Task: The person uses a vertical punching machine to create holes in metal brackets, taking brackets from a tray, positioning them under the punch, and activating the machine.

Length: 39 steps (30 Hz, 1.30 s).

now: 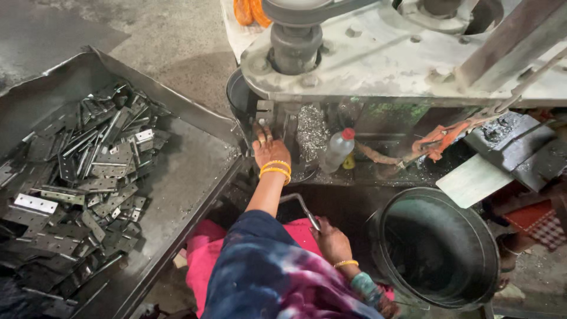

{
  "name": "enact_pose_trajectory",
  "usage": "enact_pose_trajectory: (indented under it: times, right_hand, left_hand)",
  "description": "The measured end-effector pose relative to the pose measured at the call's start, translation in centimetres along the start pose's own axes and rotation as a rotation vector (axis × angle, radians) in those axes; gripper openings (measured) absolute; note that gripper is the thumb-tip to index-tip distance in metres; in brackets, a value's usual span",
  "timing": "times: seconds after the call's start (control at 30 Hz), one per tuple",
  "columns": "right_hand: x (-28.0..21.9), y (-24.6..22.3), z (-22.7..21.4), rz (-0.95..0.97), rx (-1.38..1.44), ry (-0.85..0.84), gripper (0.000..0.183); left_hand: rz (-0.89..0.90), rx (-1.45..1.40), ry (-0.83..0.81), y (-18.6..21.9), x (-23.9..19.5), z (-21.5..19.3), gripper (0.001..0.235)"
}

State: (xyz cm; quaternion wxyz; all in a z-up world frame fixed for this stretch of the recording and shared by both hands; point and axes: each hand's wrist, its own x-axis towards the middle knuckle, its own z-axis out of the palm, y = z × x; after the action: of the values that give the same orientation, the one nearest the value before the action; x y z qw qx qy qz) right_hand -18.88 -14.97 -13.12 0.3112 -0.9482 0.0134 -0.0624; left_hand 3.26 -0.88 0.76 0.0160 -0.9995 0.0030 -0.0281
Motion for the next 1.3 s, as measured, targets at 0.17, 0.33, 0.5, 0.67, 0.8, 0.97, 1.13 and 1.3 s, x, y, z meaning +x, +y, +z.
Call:
enact_pose_trajectory:
  times: [0.17, 0.33, 0.5, 0.67, 0.8, 0.97, 1.13, 1.3]
  right_hand:
    - [2.0, -0.4, -1.3, 0.079, -0.100, -0.158, 0.042]
    - [4.2, 0.9, -1.4, -0.115, -0.192, -0.083, 0.039]
    - [-0.6, 1.2, 0.8, 0.210, -0.093, -0.185, 0.042]
    - [1.5, -2.2, -2.3, 0.141, -0.255, -0.193, 0.041]
    - [4.5, -8.5, -8.7, -0.238, -0.176, 0.390, 0.045]
    - [6.0, -12.0, -12.4, -0.010, -0.097, 0.132, 0.033]
    - [5.9, -11.4, -11.7, 0.023, -0.169, 0.140, 0.034]
    - [6.3, -10.5, -11.3, 0.005, -0.141, 0.154, 0.036]
  left_hand:
    - [0.031, 0.018, -0.059, -0.6, -0.1, -0.4, 0.042]
    - [-0.006, 0.005, -0.044, 0.5, 2.6, 1.0, 0.043]
    - [-0.025, -0.013, 0.113, 1.0, 4.3, 3.4, 0.045]
    - [0.041, 0.056, -0.006, -0.1, 2.1, 0.9, 0.041]
    - [0.073, -0.182, -0.007, -1.4, -3.3, 0.9, 0.043]
    - [0.385, -0.215, 0.363, -5.0, -10.8, 2.9, 0.041]
    - [0.248, -0.412, 0.505, -3.0, -8.2, -3.9, 0.037]
    - [0.162, -0.047, 0.331, 1.8, -3.8, -3.7, 0.021]
